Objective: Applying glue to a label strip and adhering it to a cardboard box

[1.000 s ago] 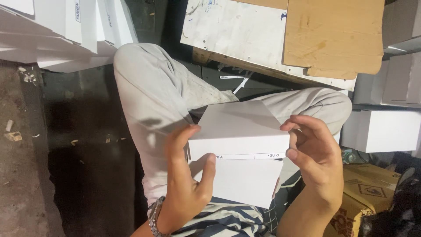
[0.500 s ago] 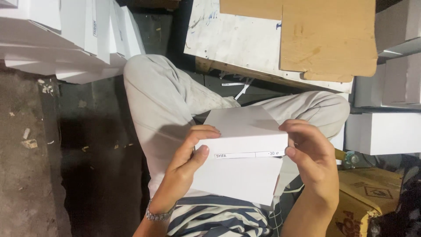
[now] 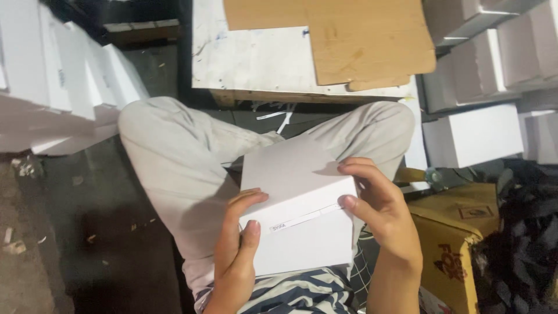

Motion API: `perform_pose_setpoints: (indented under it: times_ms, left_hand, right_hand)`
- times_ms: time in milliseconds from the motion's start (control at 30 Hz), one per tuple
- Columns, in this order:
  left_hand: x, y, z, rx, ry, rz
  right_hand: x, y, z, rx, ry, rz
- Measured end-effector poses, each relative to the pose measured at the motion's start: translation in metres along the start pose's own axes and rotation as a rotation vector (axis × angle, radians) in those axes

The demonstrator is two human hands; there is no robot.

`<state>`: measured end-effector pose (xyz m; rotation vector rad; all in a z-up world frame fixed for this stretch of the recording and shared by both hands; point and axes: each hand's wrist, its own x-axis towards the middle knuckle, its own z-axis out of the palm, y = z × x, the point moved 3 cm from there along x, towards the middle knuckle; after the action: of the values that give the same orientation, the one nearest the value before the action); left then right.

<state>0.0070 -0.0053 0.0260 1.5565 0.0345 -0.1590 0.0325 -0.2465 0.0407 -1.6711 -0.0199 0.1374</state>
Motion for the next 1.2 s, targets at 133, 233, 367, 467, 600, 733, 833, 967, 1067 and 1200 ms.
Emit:
perform_pose_setpoints:
  times_ms: [133,233,367,467,600,733,833,967,1067,1200]
  left_hand:
    - [-0.006,0.007,0.009,0.094,0.042,0.011]
    - [-0.015,0.006,0.013,0.094,0.106,-0.009]
    - [-0.02,0.004,0.02,0.028,0.196,0.035]
    - [-0.022,0.009,0.024,0.072,0.173,0.103]
    - [-0.025,0.015,0.027,0.096,0.23,0.007]
    - [-0.024,0.015,0.029,0.02,0.064,0.063]
    - [-0.015,0.013,0.031,0.016,0.074,0.139]
    - [-0.004,-0.01,0.032,-0.154,0.223,0.162]
    - [0.012,-0.008,0.031,-0.04,0.339,-0.028]
    - [0.024,-0.033,0.014,-0.203,0.336,-0.062]
  right_hand:
    - [-0.008,-0.012,0.006,-0.122,0.118,0.03]
    - [-0.013,-0.021,0.015,-0.186,0.146,0.05]
    - [-0.019,0.012,-0.007,0.172,0.089,0.086]
    - [-0.022,0.02,-0.013,0.265,0.186,0.142]
    - [-0.027,0.016,-0.007,0.111,0.131,-0.013]
    - [-0.029,0.01,-0.016,0.013,0.303,-0.069]
    - [-0.041,0.028,-0.037,0.025,0.573,-0.163]
    - [-0.047,0.048,-0.043,0.214,0.713,-0.268]
    - [-0.039,0.053,-0.036,0.265,0.769,-0.232]
    - [-0.03,0.07,-0.04,0.337,0.554,-0.276]
